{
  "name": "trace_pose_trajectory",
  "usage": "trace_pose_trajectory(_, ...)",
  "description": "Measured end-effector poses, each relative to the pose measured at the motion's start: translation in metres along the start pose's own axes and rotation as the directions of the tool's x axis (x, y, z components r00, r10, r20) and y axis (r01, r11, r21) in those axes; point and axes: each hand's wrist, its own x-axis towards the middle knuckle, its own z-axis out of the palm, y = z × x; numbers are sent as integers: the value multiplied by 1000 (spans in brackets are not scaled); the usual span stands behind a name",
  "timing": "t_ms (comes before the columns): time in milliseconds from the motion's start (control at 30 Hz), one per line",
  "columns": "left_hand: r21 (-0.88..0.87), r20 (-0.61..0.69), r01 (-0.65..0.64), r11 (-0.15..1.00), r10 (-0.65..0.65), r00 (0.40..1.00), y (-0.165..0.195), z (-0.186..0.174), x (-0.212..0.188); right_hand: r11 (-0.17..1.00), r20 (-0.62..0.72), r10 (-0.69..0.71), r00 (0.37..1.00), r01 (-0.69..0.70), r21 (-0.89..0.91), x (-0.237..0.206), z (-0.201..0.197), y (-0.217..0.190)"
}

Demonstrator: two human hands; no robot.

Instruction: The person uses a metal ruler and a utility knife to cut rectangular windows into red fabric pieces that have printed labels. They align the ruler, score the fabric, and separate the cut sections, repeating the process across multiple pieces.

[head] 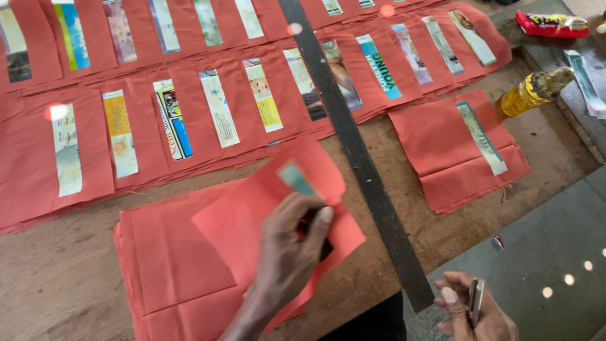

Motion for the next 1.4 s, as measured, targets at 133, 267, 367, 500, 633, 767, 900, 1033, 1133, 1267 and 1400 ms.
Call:
trace_pose_trajectory(133, 191, 159, -112, 975, 82, 984, -6, 22, 15, 955, 214, 151, 965, -198, 222, 21, 7, 47)
trace_pose_trajectory(267, 452, 119, -179, 874, 140, 983, -14, 11, 5, 893, 456, 144, 878, -313, 322, 30, 16, 71)
trace_pose_trajectory(367, 713, 211, -316, 626, 238, 948, -24, -14, 1, 881, 495, 136, 858, -333, 337, 35, 12, 74)
trace_pose_trajectory(500, 756, 323, -309, 577, 83, 943, -33, -24, -1, 892, 472, 162, 867, -333, 306, 42, -10, 72)
trace_pose_trajectory(633, 749, 370, -303, 589, 8, 929, -34, -22, 1, 837, 534, 116, 838, -372, 402, 58, -40, 69)
trace_pose_trajectory(767, 707, 401, -346, 617, 54, 914, -32, -16, 9, 696, 572, -73, 817, -369, 616, 62, -59, 64)
trace_pose_trajectory(900, 687, 411, -358, 633, 67, 909, -32, -3, 24, 660, 577, -207, 790, -323, 679, 59, -73, 56)
trace_pose_trajectory(1033, 678, 399, -352, 645, 79, 914, -33, 10, 38, 612, 614, -222, 757, -382, 692, 54, -67, 54)
trace_pose_trajectory(1133, 693, 353, -363, 623, 145, 924, -34, 16, 37, 666, 561, 147, 814, -501, 552, 48, -45, 54)
trace_pose_trajectory(1267, 725, 340, -399, 562, 211, 916, -37, 18, 33, 772, 620, 19, 785, -405, 490, 36, -25, 55)
trace_pose_trajectory(1400, 732, 346, -396, 555, 198, 917, -37, 18, 33, 806, 525, 134, 841, -401, 436, 21, 3, 52)
